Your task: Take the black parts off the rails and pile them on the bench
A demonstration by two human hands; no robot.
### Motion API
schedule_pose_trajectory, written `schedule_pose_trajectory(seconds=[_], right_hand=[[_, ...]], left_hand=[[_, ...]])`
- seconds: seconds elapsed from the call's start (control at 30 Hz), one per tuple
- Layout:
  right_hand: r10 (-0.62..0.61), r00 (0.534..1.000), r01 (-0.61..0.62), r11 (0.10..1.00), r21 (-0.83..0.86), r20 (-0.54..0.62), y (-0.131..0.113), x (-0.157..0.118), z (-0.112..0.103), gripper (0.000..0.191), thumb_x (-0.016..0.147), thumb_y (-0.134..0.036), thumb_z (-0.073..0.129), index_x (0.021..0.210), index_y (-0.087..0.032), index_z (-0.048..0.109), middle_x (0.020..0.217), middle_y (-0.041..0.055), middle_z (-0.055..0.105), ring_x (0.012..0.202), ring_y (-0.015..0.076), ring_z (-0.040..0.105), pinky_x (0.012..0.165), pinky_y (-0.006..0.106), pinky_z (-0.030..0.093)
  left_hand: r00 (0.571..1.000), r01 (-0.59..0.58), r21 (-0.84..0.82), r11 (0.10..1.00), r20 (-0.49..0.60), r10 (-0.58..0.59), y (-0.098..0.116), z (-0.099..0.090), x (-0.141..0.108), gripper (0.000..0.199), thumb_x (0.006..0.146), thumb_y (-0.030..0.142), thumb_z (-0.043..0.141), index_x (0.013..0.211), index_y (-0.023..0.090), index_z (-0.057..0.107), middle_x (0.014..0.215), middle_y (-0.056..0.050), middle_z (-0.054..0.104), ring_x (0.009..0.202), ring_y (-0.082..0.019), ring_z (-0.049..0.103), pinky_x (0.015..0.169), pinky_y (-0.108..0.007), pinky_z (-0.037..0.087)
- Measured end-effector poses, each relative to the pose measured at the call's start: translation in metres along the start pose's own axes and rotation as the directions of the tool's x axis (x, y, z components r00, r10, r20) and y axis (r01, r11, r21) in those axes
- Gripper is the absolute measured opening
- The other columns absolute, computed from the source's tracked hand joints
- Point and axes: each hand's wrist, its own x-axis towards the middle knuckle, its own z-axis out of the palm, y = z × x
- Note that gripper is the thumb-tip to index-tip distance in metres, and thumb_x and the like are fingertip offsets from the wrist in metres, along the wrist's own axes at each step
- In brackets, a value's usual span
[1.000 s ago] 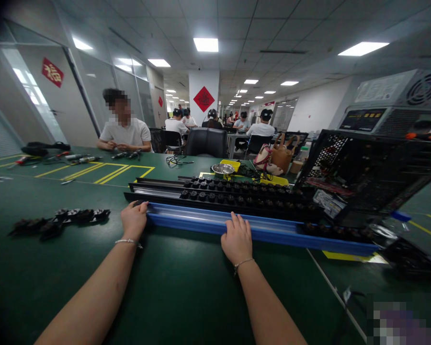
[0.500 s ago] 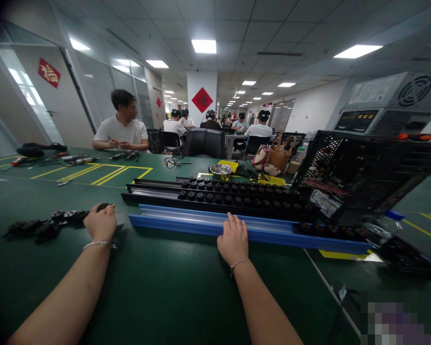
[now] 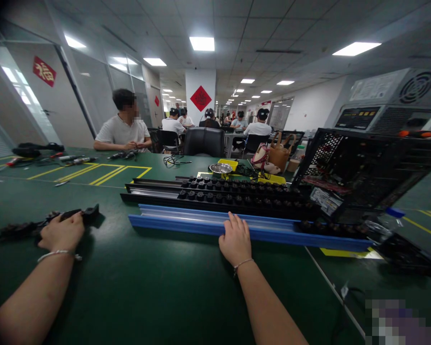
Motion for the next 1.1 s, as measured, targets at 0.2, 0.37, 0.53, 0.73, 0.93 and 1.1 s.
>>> schedule_pose_trajectory(seconds=[0.2,0.37,0.53,0.73,0.93,1.1], right_hand=[[-0.006,1.0,0.006,0.999,0.041,-0.012,0.002,0.001,-0.003,0.033,0.077,-0.028,0.048,0.106,-0.019,0.063,0.137,0.0081,0.048,0.128,0.0247,0.038,0.109,0.043,0.023],[0.033,0.999,-0.031,0.996,0.08,-0.03,0.003,0.002,-0.004,0.034,0.084,-0.033,0.042,0.107,-0.019,0.063,0.133,0.0079,0.053,0.128,0.0241,0.038,0.108,0.045,0.023],[0.119,0.985,-0.11,0.991,0.078,-0.122,0.02,0.003,-0.004,0.043,0.084,-0.041,0.043,0.116,-0.017,0.058,0.136,0.0101,0.049,0.129,0.0264,0.036,0.108,0.049,0.021],[0.276,0.938,-0.268,0.961,0.065,-0.211,0.051,0.008,-0.004,0.041,0.085,-0.033,0.038,0.115,-0.016,0.059,0.131,0.0124,0.051,0.127,0.0275,0.037,0.105,0.048,0.027],[0.441,0.814,-0.471,0.882,0.013,-0.377,0.088,0.003,-0.011,0.049,0.078,-0.032,0.047,0.124,-0.016,0.052,0.139,0.0172,0.04,0.13,0.0353,0.031,0.1,0.054,0.029],[0.578,0.715,-0.617,0.786,0.035,-0.393,0.13,-0.008,-0.018,0.059,0.078,-0.04,0.048,0.132,-0.018,0.045,0.145,0.0199,0.025,0.132,0.0396,0.026,0.1,0.055,0.028]], left_hand=[[0.998,0.059,-0.07,0.996,0.001,-0.059,0.008,-0.008,-0.017,0.041,0.083,0.052,0.03,0.104,0.036,0.061,0.15,0.003,0.029,0.133,-0.034,0.025,0.096,-0.062,0.026],[0.981,-0.121,-0.106,0.987,-0.162,0.103,0.022,-0.015,-0.027,0.04,0.086,0.043,0.034,0.109,0.026,0.061,0.152,-0.003,0.024,0.136,-0.035,0.02,0.102,-0.062,0.021],[0.871,-0.481,-0.139,0.865,-0.185,0.455,0.069,-0.026,-0.065,0.044,0.086,0.035,0.038,0.122,0.017,0.055,0.151,-0.011,0.025,0.14,-0.031,0.013,0.108,-0.056,0.019],[0.507,-0.825,-0.3,0.478,-0.021,0.862,0.143,-0.033,-0.167,0.045,0.089,0.035,0.038,0.129,0.02,0.051,0.149,-0.01,0.031,0.14,-0.026,0.019,0.111,-0.048,0.023],[0.339,-0.863,-0.351,0.364,0.132,0.931,0.182,-0.034,-0.232,0.042,0.091,0.042,0.034,0.128,0.032,0.052,0.143,-0.004,0.042,0.135,-0.025,0.032,0.11,-0.051,0.024],[0.298,-0.855,-0.385,0.346,0.18,0.937,0.178,-0.036,-0.226,0.045,0.092,0.044,0.029,0.129,0.031,0.051,0.14,-0.003,0.047,0.132,-0.023,0.038,0.11,-0.046,0.027]])
